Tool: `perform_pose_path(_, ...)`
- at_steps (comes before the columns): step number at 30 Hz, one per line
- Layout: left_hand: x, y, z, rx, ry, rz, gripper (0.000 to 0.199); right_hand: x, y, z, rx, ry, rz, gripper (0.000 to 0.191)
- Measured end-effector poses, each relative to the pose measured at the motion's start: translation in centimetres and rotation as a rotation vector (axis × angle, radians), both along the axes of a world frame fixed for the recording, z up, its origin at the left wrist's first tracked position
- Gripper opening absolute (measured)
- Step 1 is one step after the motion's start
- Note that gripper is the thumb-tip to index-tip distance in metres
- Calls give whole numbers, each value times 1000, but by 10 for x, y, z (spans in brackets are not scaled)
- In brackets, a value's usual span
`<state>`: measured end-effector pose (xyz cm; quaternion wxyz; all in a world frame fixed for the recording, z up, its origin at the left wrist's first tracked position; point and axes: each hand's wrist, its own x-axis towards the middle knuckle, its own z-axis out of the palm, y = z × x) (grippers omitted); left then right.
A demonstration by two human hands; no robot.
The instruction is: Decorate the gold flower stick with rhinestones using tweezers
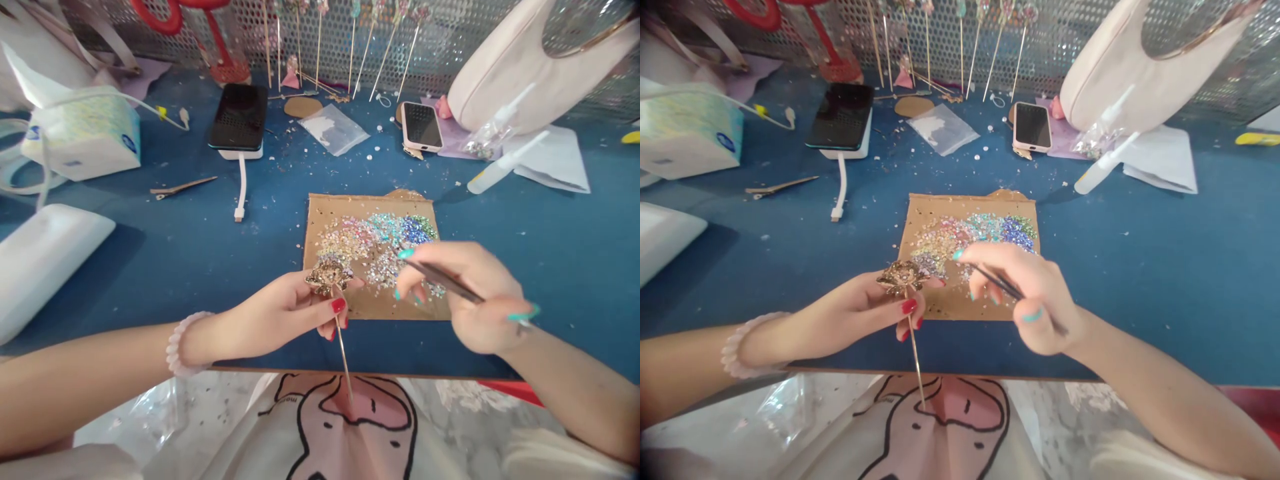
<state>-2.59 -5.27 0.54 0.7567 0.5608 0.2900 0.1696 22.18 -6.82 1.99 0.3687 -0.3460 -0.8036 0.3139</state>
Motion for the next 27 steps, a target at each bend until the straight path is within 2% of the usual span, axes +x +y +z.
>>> perform_pose_path(3,-1,1,-1,27,5,-30,13,8,7,-5,-81,88,-97,66)
perform_pose_path(6,-1,3,1,56,27,-44,16,11,12,-6,-133,108,-107,52)
perform_pose_path(10,-1,4,2,39,45,-39,16,9,15,0,-154,-96,-97,24)
perform_pose_path(13,0,2,1,25,45,-35,17,7,17,3,-164,-205,-125,14)
perform_pose_path(20,-1,2,2,9,14,-22,14,10,22,-4,-208,-234,-70,19)
perform_pose_path(27,-1,4,4,31,10,1,14,13,29,-6,31,-305,31,21)
